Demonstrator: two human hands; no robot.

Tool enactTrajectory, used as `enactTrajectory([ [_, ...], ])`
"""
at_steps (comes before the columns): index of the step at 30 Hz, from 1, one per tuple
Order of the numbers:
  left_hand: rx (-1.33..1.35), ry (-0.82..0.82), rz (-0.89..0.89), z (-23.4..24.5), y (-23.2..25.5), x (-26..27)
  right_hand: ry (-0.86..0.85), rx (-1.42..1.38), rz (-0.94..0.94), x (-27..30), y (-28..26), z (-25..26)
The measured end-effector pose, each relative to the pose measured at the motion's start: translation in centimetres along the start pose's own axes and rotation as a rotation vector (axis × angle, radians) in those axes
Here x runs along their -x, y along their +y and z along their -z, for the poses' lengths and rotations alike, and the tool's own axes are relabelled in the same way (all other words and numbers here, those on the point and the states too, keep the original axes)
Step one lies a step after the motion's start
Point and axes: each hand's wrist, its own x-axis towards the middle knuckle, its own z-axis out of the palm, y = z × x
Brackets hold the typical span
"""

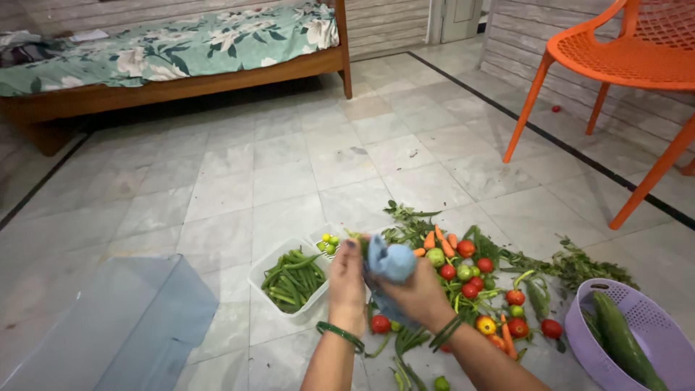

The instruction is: The person wipes green beans with a blue cloth and places them into a white plastic container. The person also wipes other vegetables like tomatoes and carrots on the floor.

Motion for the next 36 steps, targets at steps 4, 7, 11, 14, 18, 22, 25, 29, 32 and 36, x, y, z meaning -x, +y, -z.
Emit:
enactTrajectory([
  [4, -0.074, -0.065, 0.027, -1.3, 0.7, 1.8, 0.103, -0.079, -0.088, -0.2, 2.7, -0.1],
  [7, 0.060, 0.134, -0.001, 0.3, 0.7, 0.8, 0.098, 0.080, 0.021, 0.0, 3.8, 0.0],
  [11, 0.106, 0.165, -0.023, 5.9, -0.1, -1.7, 0.177, -0.205, -0.033, -0.5, 3.6, 0.7],
  [14, 0.225, 0.084, 0.119, 6.1, -5.1, -2.6, 0.142, -0.220, -0.052, -0.1, 2.3, 0.7],
  [18, 0.078, -0.056, 0.169, 2.5, -9.0, -1.3, 0.071, 0.047, 0.390, 0.2, 2.0, -0.3],
  [22, -0.615, -0.199, -0.190, 0.0, -7.3, 3.3, 0.249, 0.013, 0.274, -0.9, 4.5, 1.6],
  [25, -0.545, -0.147, 0.013, -1.4, -5.7, 3.2, 0.316, -0.079, 0.097, -2.8, 6.5, 3.8],
  [29, -0.259, 0.005, 0.392, -1.1, -4.0, 2.2, 0.534, -0.145, -0.118, -4.1, 7.3, 5.4],
  [32, 0.164, -0.023, 0.221, -0.7, -2.5, 0.2, 0.491, -0.393, -0.013, -4.0, 5.8, 3.9],
  [36, 0.351, -0.062, 0.329, -1.3, -1.6, -0.3, 0.015, 0.307, 0.564, -2.1, 2.2, -0.4],
])
